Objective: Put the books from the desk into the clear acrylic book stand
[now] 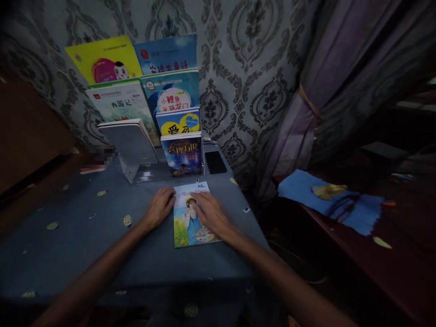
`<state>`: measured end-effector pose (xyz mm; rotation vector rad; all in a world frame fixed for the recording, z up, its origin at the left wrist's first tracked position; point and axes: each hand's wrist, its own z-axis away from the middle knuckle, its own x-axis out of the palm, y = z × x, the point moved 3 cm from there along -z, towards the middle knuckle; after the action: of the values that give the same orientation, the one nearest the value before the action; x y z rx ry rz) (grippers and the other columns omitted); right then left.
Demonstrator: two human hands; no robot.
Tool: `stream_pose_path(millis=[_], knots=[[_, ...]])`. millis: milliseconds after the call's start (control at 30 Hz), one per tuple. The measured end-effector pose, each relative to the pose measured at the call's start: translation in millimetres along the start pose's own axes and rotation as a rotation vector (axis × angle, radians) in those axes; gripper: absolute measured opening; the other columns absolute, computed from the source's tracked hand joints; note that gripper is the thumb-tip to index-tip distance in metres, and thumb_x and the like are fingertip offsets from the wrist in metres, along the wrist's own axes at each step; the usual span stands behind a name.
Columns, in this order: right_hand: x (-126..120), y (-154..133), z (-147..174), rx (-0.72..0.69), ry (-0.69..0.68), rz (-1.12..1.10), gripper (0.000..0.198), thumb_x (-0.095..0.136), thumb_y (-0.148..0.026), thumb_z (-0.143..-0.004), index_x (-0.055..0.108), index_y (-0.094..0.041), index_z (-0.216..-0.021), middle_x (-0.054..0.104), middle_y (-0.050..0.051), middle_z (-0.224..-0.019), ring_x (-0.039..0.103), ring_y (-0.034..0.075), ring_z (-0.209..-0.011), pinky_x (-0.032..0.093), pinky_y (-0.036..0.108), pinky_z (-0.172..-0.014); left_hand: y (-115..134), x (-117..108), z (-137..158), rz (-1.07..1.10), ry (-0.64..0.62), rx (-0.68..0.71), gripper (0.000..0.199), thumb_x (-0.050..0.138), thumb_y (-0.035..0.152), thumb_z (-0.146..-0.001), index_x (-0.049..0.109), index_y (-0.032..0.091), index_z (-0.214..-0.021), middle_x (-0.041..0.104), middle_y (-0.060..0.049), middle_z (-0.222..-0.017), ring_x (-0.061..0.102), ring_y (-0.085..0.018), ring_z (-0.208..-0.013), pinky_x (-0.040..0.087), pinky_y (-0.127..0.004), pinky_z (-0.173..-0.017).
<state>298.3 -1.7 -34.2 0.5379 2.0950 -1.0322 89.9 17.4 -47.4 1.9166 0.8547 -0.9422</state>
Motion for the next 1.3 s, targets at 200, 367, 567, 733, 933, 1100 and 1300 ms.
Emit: stream_pose_path(millis=[200, 367, 567, 733, 933, 1100, 1300], knots=[[47.6, -23.9, -40.3, -0.096, -0.219, -0.094, 0.055, 0.035, -0.043, -0.103, 0.040, -0.016, -0.151, 0.051, 0.016, -0.151, 0.045, 0.027, -0.142, 0.036, 0.050, -0.118, 2.2, 2.4, 4.7, -0.045, -0.082, 0.011, 0.030, 0.047, 0.010, -0.090, 0.059, 0.017, -0.116, 0.067, -0.012, -0.119, 0.059, -0.027, -0.116, 0.049, -0.046, -0.099], [57.2, -8.4, -43.4, -0.111, -0.242, -0.034, 0.057, 0.040, -0.044, -0.102, 0.040, -0.015, -0.151, 0.048, 0.016, -0.153, 0.041, 0.028, -0.145, 0.034, 0.051, -0.120, 3.0, 1.4, 3.1, -0.096, -0.093, 0.029, 0.029, 0.050, 0.012, -0.090, 0.061, 0.017, -0.116, 0.067, -0.012, -0.123, 0.058, -0.029, -0.118, 0.051, -0.047, -0.096], [31.5, 46.9, -25.6, -0.006, -0.145, 0.136, 0.049, 0.040, -0.034, -0.101, 0.049, -0.015, -0.144, 0.053, 0.018, -0.148, 0.045, 0.028, -0.142, 0.034, 0.053, -0.119, 4.9, 4.2, 4.7, -0.181, -0.028, 0.082, 0.021, 0.050, 0.020, -0.096, 0.063, 0.016, -0.112, 0.068, -0.012, -0.124, 0.059, -0.030, -0.119, 0.051, -0.048, -0.097], [11.1, 81.4, -14.1, 0.066, -0.136, 0.077, 0.050, 0.036, -0.029, -0.100, 0.045, -0.019, -0.148, 0.052, 0.014, -0.150, 0.047, 0.028, -0.140, 0.033, 0.058, -0.119, 2.7, 5.6, 5.9, -0.183, 0.002, 0.098, 0.021, 0.049, 0.019, -0.096, 0.062, 0.017, -0.112, 0.068, -0.012, -0.124, 0.060, -0.029, -0.118, 0.051, -0.048, -0.098], [11.8, 85.1, -15.0, 0.090, -0.089, 0.004, 0.048, 0.038, -0.027, -0.098, 0.050, -0.023, -0.144, 0.057, 0.010, -0.146, 0.051, 0.027, -0.137, 0.034, 0.058, -0.117, 1.0, 5.3, 3.9, -0.132, 0.015, 0.130, 0.021, 0.049, 0.019, -0.096, 0.063, 0.016, -0.110, 0.068, -0.013, -0.123, 0.060, -0.029, -0.118, 0.051, -0.049, -0.100], [8.2, 83.9, -15.3, 0.118, -0.084, -0.029, 0.047, 0.037, -0.027, -0.098, 0.052, -0.021, -0.143, 0.058, 0.009, -0.146, 0.053, 0.026, -0.135, 0.034, 0.054, -0.117, 3.9, 3.3, -6.2, -0.136, -0.060, 0.110, 0.028, 0.049, 0.017, -0.094, 0.064, 0.016, -0.117, 0.067, -0.014, -0.129, 0.058, -0.030, -0.124, 0.049, -0.051, -0.102], [2.0, 82.6, -14.8, 0.149, -0.058, -0.091, 0.046, 0.036, -0.029, -0.099, 0.052, -0.021, -0.142, 0.063, 0.010, -0.139, 0.058, 0.026, -0.126, 0.041, 0.051, -0.111, 16.0, 10.8, -34.0, -0.146, -0.192, 0.150, 0.035, 0.048, 0.015, -0.092, 0.066, 0.017, -0.121, 0.066, -0.014, -0.131, 0.059, -0.029, -0.124, 0.048, -0.051, -0.104]])
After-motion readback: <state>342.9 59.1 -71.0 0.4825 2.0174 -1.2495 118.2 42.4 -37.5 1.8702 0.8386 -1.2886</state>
